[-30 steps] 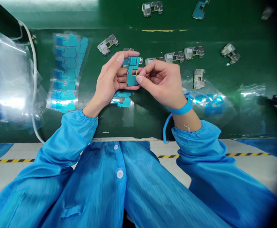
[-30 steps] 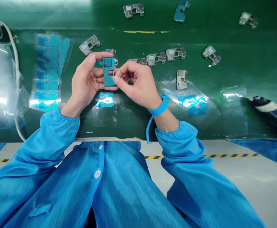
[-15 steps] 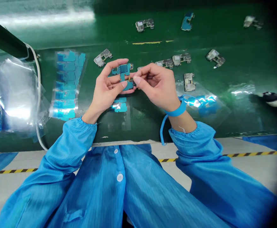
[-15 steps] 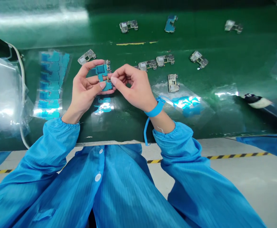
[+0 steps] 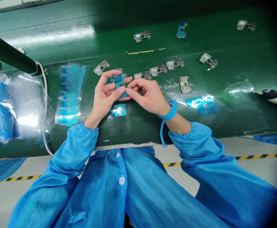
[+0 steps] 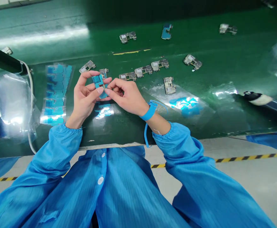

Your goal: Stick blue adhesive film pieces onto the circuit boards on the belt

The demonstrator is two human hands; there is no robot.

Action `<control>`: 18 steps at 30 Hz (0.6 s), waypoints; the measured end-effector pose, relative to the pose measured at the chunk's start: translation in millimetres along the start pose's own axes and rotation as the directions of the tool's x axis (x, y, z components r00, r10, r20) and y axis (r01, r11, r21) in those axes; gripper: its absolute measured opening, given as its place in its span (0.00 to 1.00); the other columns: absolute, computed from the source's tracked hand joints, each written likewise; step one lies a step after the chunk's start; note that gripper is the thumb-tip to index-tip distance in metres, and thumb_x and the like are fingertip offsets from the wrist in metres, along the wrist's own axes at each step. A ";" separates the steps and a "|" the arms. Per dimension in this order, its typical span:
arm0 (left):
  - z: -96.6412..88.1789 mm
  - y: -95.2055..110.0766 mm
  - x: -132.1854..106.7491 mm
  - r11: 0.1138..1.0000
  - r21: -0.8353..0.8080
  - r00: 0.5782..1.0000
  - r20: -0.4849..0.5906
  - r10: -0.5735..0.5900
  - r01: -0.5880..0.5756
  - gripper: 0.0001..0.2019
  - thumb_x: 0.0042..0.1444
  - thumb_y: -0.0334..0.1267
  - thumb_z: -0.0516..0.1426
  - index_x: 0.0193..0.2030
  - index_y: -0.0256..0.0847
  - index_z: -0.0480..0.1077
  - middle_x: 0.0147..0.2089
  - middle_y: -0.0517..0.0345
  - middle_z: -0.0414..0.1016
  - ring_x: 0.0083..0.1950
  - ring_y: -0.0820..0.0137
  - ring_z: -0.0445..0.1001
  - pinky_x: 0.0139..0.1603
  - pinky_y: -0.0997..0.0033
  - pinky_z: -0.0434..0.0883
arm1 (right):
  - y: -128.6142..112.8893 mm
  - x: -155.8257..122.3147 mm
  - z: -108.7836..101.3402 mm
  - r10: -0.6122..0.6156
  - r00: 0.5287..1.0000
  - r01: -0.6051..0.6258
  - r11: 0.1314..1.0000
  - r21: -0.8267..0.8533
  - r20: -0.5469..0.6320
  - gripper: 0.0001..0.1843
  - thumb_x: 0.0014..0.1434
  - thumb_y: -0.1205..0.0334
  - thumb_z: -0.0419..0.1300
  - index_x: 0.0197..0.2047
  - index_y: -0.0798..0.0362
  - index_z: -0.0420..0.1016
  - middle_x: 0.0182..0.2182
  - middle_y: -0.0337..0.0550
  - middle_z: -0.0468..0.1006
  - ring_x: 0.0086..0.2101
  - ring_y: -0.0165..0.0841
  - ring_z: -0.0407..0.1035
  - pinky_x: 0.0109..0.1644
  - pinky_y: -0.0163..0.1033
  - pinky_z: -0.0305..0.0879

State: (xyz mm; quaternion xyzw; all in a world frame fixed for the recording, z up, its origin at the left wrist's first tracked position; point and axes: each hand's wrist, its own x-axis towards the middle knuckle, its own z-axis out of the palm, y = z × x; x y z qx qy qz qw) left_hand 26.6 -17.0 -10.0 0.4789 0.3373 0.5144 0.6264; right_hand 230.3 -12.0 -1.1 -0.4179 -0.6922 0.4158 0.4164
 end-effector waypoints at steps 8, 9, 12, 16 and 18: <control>6.3 -0.9 -1.1 0.994 0.017 0.991 -0.086 -0.106 0.108 0.24 0.62 0.57 0.74 0.54 0.43 0.80 0.49 0.54 0.92 0.53 0.57 0.92 0.46 0.63 0.92 | 2.4 -3.5 4.5 -0.017 0.999 0.018 1.000 -0.022 0.032 0.20 0.71 0.45 0.69 0.35 0.49 0.74 0.24 0.32 0.66 0.26 0.28 0.56 0.33 0.40 0.55; 5.7 -1.1 -0.7 0.994 0.009 0.990 -0.094 -0.109 0.110 0.24 0.62 0.57 0.75 0.54 0.43 0.81 0.48 0.54 0.92 0.52 0.57 0.92 0.45 0.63 0.92 | 3.1 -3.8 5.8 -0.013 0.999 0.013 1.000 -0.013 0.029 0.20 0.71 0.43 0.69 0.35 0.49 0.74 0.24 0.33 0.68 0.26 0.29 0.57 0.33 0.40 0.56; 2.5 -0.5 2.7 0.993 -0.015 0.985 -0.120 -0.121 0.120 0.25 0.60 0.56 0.75 0.55 0.43 0.80 0.52 0.52 0.92 0.51 0.57 0.92 0.44 0.64 0.92 | 7.0 8.8 6.8 0.006 0.996 -0.010 0.999 0.050 0.086 0.26 0.69 0.36 0.70 0.34 0.49 0.73 0.25 0.34 0.71 0.27 0.29 0.61 0.32 0.39 0.58; -4.3 4.1 9.5 0.992 -0.011 0.965 -0.228 -0.125 0.126 0.31 0.66 0.56 0.71 0.72 0.50 0.72 0.65 0.52 0.87 0.48 0.64 0.92 0.48 0.68 0.90 | 21.5 78.2 -11.0 0.035 0.988 -0.041 0.998 0.037 0.151 0.23 0.70 0.41 0.73 0.36 0.50 0.76 0.25 0.34 0.75 0.25 0.28 0.63 0.31 0.39 0.59; -8.2 7.9 11.6 0.993 -0.006 0.951 -0.288 -0.116 0.119 0.29 0.70 0.55 0.67 0.73 0.51 0.70 0.65 0.52 0.87 0.44 0.67 0.92 0.49 0.69 0.89 | 31.9 127.0 -32.2 0.132 0.988 -0.122 0.983 -0.135 0.074 0.18 0.77 0.52 0.67 0.36 0.53 0.77 0.24 0.35 0.76 0.25 0.27 0.64 0.33 0.38 0.60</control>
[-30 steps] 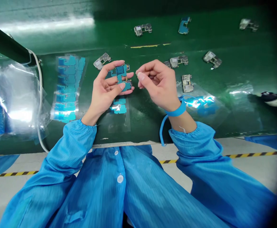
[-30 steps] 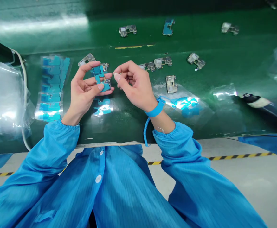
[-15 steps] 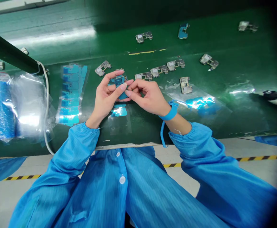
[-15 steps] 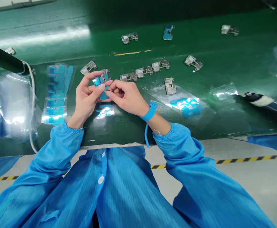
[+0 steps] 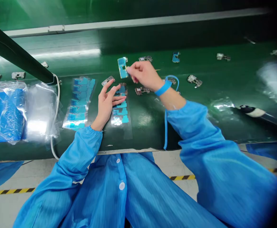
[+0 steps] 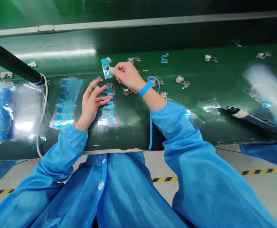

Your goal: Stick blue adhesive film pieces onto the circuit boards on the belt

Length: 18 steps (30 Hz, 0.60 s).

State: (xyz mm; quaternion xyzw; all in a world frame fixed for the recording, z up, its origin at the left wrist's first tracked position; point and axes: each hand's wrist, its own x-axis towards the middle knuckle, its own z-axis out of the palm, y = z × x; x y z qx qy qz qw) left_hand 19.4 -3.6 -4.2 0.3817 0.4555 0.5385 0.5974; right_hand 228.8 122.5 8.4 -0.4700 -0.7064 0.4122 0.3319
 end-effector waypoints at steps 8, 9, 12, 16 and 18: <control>-3.6 6.2 1.2 0.997 0.061 0.999 0.035 0.038 -0.040 0.15 0.70 0.52 0.65 0.54 0.43 0.78 0.40 0.57 0.89 0.31 0.72 0.85 0.35 0.73 0.83 | 40.0 82.9 -97.6 0.246 0.965 -0.256 0.805 -0.535 -0.091 0.23 0.53 0.55 0.73 0.22 0.67 0.72 0.50 0.56 0.85 0.48 0.25 0.69 0.44 0.45 0.55; -2.8 5.4 1.2 0.997 0.064 0.999 0.039 0.037 -0.039 0.14 0.71 0.50 0.64 0.53 0.43 0.78 0.40 0.57 0.89 0.31 0.73 0.85 0.35 0.73 0.83 | 43.8 82.2 -103.2 0.272 0.960 -0.263 0.788 -0.557 -0.069 0.24 0.51 0.54 0.73 0.22 0.66 0.72 0.47 0.53 0.86 0.46 0.25 0.70 0.43 0.44 0.55; -1.3 2.3 1.6 0.997 0.074 0.998 0.049 0.028 -0.032 0.11 0.71 0.47 0.63 0.50 0.42 0.79 0.38 0.56 0.88 0.30 0.73 0.84 0.33 0.73 0.81 | 44.5 76.9 -108.7 0.269 0.962 -0.251 0.784 -0.568 -0.055 0.18 0.46 0.62 0.81 0.25 0.61 0.77 0.35 0.44 0.85 0.36 0.23 0.71 0.42 0.41 0.60; -2.1 -3.4 3.0 0.996 0.088 0.998 0.055 0.024 -0.029 0.12 0.72 0.48 0.63 0.52 0.42 0.79 0.40 0.53 0.89 0.31 0.72 0.84 0.35 0.71 0.82 | 19.8 58.2 -83.3 0.031 0.985 -0.083 0.948 -0.306 -0.169 0.10 0.54 0.68 0.81 0.35 0.56 0.84 0.31 0.39 0.81 0.33 0.30 0.72 0.47 0.45 0.71; -1.8 -7.1 4.0 0.994 0.096 0.998 0.051 0.045 -0.050 0.16 0.71 0.48 0.65 0.59 0.43 0.79 0.52 0.49 0.90 0.40 0.68 0.88 0.45 0.68 0.84 | 2.2 39.7 -55.7 -0.071 0.963 0.063 0.997 -0.038 -0.261 0.13 0.55 0.62 0.83 0.38 0.50 0.85 0.32 0.41 0.83 0.35 0.36 0.75 0.49 0.50 0.76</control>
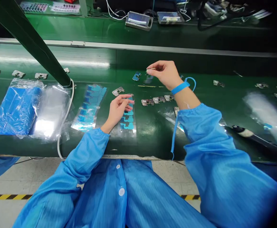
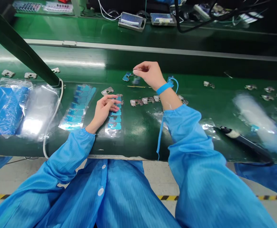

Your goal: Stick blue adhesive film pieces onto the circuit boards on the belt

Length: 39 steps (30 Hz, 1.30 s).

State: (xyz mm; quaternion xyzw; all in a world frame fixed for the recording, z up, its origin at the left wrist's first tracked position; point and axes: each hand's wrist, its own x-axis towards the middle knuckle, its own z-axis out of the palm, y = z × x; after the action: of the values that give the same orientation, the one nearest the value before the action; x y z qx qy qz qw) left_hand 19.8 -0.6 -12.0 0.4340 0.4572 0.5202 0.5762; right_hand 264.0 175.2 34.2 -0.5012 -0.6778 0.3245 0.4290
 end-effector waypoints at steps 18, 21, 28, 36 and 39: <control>-0.1 -15.7 5.4 0.975 -0.220 1.000 0.024 0.008 -0.002 0.14 0.73 0.50 0.66 0.52 0.41 0.74 0.60 0.44 0.87 0.54 0.63 0.89 0.63 0.59 0.83 | -26.5 -222.2 54.3 -0.169 0.796 0.471 0.776 -0.419 0.582 0.32 0.77 0.42 0.63 0.77 0.44 0.73 0.80 0.55 0.68 0.77 0.59 0.61 0.74 0.69 0.63; 0.2 -19.0 7.8 0.989 -0.144 0.999 0.046 -0.026 0.032 0.14 0.70 0.45 0.69 0.53 0.37 0.80 0.61 0.42 0.87 0.53 0.64 0.88 0.60 0.63 0.83 | -23.0 -220.9 59.0 -0.240 0.793 0.537 0.710 -0.456 0.560 0.27 0.78 0.44 0.62 0.72 0.46 0.80 0.73 0.55 0.77 0.70 0.57 0.69 0.69 0.65 0.68; -3.2 -17.2 11.7 0.978 -0.179 0.990 0.117 -0.082 0.103 0.10 0.71 0.43 0.67 0.46 0.39 0.77 0.54 0.45 0.90 0.49 0.66 0.88 0.60 0.61 0.83 | -55.2 -221.8 43.7 -0.547 0.620 0.784 0.469 -0.407 0.562 0.19 0.81 0.68 0.55 0.58 0.40 0.86 0.58 0.40 0.90 0.55 0.41 0.80 0.56 0.52 0.71; -0.4 -8.1 5.2 0.966 -0.250 0.990 0.134 -0.032 0.065 0.30 0.64 0.48 0.71 0.70 0.53 0.70 0.52 0.54 0.90 0.48 0.63 0.90 0.56 0.60 0.86 | -80.7 -202.5 31.7 -0.462 0.875 0.464 0.885 0.015 0.144 0.03 0.72 0.59 0.71 0.48 0.42 0.86 0.38 0.40 0.87 0.37 0.37 0.79 0.43 0.48 0.75; 3.1 -5.5 1.7 0.966 -0.246 0.986 0.160 -0.041 0.080 0.32 0.64 0.56 0.70 0.71 0.54 0.70 0.50 0.56 0.88 0.46 0.61 0.89 0.52 0.58 0.86 | -57.1 -179.8 47.9 -0.003 1.000 0.006 0.957 0.290 -0.011 0.20 0.59 0.41 0.80 0.39 0.46 0.83 0.38 0.41 0.86 0.37 0.37 0.80 0.46 0.48 0.81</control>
State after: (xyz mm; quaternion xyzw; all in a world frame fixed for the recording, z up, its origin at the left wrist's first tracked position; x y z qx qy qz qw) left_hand 24.0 0.5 -16.9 0.3818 0.3549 0.5211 0.6758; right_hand 220.9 -13.8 17.7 -0.4331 -0.6217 0.4170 0.5020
